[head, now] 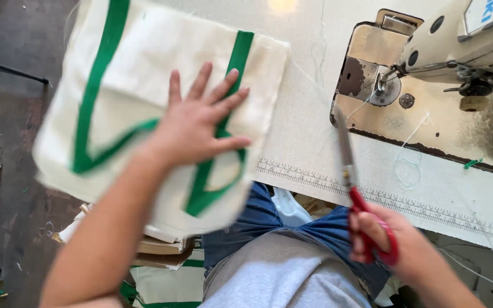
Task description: Sewing and assembling a white canvas tote bag with green handles using an industrial sewing machine and trimming excess thread with scissors.
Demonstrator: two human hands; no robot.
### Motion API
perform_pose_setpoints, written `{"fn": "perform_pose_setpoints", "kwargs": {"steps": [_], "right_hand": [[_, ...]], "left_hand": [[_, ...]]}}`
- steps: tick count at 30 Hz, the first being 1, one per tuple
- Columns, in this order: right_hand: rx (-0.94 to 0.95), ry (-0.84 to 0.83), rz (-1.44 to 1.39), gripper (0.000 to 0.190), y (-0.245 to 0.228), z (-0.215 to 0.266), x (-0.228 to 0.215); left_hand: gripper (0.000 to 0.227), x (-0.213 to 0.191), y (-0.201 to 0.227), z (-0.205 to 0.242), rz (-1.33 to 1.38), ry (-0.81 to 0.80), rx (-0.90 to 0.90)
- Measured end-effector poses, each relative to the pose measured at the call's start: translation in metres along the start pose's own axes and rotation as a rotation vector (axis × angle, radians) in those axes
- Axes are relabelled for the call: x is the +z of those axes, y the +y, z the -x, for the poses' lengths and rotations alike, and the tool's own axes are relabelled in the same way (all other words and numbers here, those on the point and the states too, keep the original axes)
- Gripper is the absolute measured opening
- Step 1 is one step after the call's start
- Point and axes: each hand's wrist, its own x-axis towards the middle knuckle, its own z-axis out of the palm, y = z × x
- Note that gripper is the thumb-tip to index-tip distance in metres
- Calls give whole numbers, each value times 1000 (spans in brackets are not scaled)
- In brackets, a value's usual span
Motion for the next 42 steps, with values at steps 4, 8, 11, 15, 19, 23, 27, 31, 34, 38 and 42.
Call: {"fn": "perform_pose_setpoints", "kwargs": {"steps": [4, 8, 11, 15, 19, 23, 27, 31, 34, 38, 42], "right_hand": [[243, 420, 369, 49, -37, 30, -46], [62, 651, 556, 44, 16, -1, -155], [-136, 800, 447, 54, 64, -43, -241], [-306, 867, 521, 54, 89, -70, -292], [-733, 884, 1108, 51, -47, -17, -135], [-833, 654, 1157, 52, -97, -54, -38], [-1237, 423, 1439, 61, -97, -84, -50], [-675, 1007, 1759, 80, -79, -92, -123], [-724, 949, 1341, 70, -91, -103, -118], [-787, 769, 1279, 50, -125, -109, -73], [-968, 993, 1381, 23, -104, -164, -90]], "left_hand": [[64, -66, -19, -13, 306, -247, 142], [55, -60, 1, -30, 323, 5, -47], [92, -19, -13, -56, -104, 217, -283], [97, -10, 5, -61, -126, 147, -238], [79, -27, 44, -69, -259, 149, 7], [26, 10, 29, -130, -236, 783, 356], [60, 27, 49, -123, -238, 402, 355], [67, 21, 69, -108, -260, 156, 237], [72, 2, 92, -117, -257, 60, 157], [70, 25, 76, -134, -335, 548, 470], [96, 51, 61, -139, -309, 651, 451]]}}
